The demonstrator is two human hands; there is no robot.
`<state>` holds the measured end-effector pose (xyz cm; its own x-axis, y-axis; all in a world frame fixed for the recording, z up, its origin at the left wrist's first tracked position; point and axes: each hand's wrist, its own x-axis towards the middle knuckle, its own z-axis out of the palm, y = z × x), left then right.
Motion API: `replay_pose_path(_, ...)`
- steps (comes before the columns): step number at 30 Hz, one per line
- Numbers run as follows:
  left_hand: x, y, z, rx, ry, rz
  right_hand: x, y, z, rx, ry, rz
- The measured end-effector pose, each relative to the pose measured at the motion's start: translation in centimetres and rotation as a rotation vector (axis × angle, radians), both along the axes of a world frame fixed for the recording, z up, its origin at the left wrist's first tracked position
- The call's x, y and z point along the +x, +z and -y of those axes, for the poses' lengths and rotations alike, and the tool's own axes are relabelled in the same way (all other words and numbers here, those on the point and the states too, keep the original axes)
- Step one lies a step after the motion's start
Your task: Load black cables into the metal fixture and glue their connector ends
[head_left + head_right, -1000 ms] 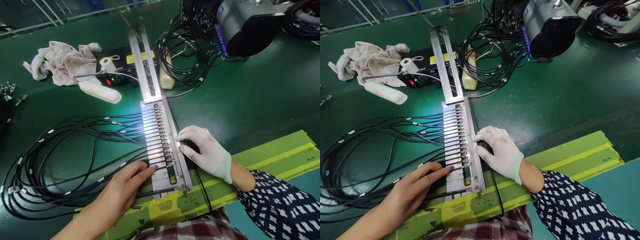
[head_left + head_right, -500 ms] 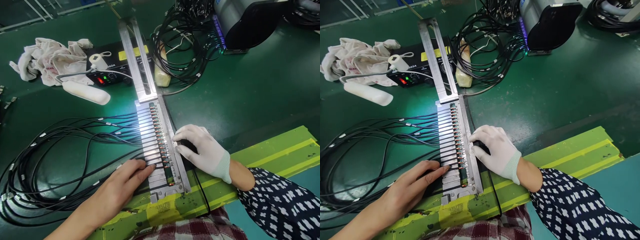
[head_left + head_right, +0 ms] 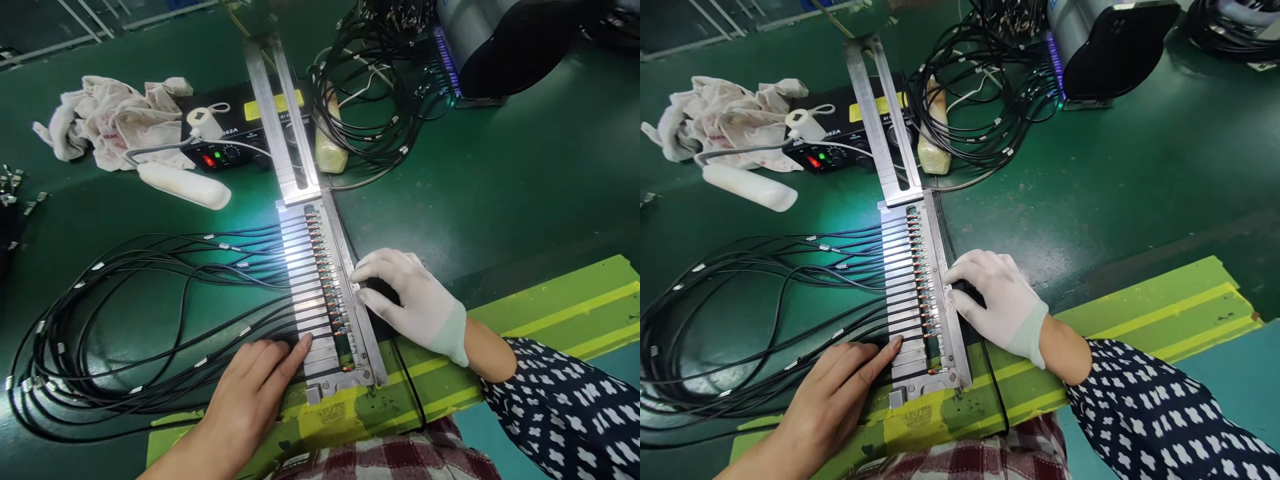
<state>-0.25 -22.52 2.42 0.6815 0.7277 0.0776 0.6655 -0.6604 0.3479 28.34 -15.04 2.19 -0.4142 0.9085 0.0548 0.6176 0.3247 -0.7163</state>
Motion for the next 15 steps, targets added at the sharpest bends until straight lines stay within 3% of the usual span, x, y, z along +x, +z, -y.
replay_pose_path(6, 1.1, 1.4, 0.4, -0.132, 0.025, 0.101, 0.0, -0.3, 0.1, 0.027, 0.01, 0.002)
replay_pose_path(11, 0.9, 1.5, 1.6, -0.33, 0.038, 0.117, -0.1, -0.2, 0.3, 0.047, 0.009, 0.0)
replay_pose_path(15, 0.3, 1.0, 1.0, -0.193, 0.036, 0.13, -0.2, -0.2, 0.2, 0.051, 0.005, 0.001)
